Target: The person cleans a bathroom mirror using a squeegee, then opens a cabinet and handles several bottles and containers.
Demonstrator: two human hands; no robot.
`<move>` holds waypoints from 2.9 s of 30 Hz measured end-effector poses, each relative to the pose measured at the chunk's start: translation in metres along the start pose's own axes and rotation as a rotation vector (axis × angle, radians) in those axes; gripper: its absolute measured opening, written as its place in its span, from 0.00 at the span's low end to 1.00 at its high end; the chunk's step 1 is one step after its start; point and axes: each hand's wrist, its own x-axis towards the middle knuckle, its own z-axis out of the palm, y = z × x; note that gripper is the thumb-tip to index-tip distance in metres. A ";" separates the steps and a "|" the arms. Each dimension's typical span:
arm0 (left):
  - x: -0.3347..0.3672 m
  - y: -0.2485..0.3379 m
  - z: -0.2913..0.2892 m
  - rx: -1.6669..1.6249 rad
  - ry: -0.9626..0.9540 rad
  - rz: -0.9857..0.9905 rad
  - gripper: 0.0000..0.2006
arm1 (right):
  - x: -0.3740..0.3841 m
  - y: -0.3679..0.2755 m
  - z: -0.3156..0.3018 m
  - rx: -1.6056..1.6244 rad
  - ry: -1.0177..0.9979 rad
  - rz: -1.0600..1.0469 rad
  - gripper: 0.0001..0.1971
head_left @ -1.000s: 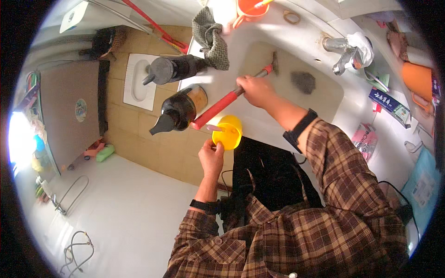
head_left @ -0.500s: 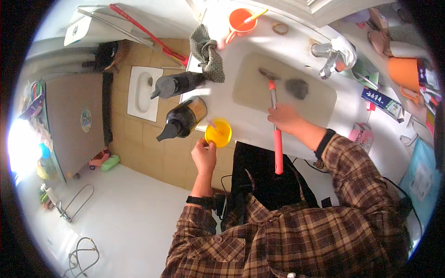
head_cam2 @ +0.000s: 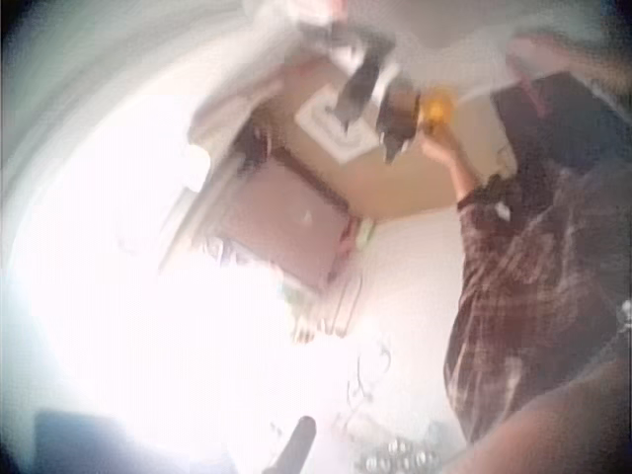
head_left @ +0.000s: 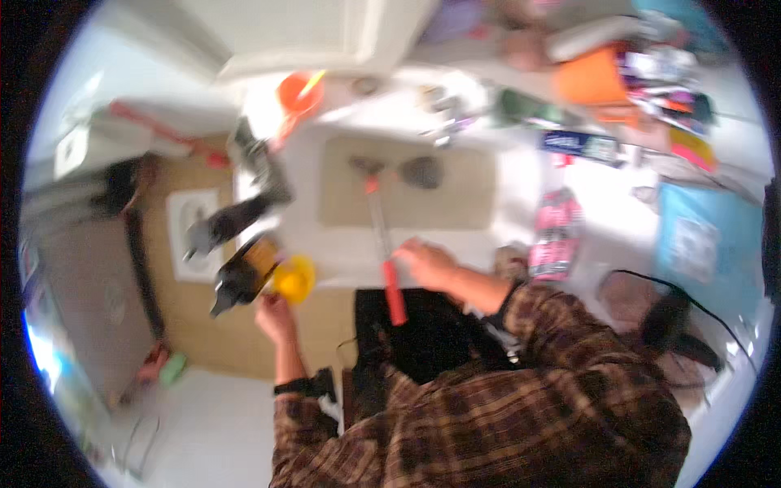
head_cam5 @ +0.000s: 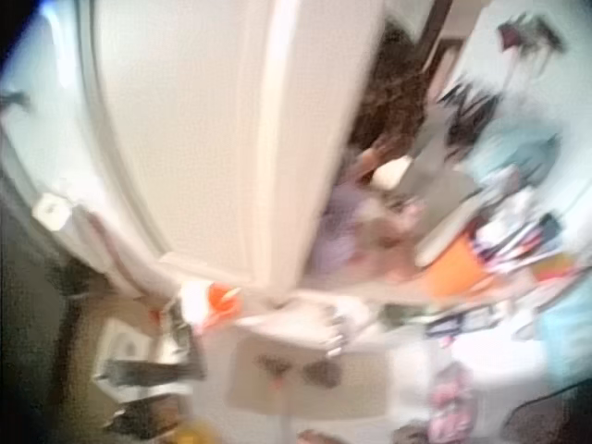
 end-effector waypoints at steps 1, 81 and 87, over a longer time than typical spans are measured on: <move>0.000 -0.001 0.000 -0.085 0.036 0.001 0.08 | -0.012 0.005 -0.001 0.040 0.041 0.001 0.16; -0.067 0.130 -0.133 -0.633 -0.708 0.256 0.19 | -0.352 -0.335 -0.511 0.762 0.779 -1.238 0.29; -0.028 0.090 -0.108 -0.923 -0.867 0.376 0.14 | -0.302 -0.318 -0.422 0.773 0.657 -1.197 0.41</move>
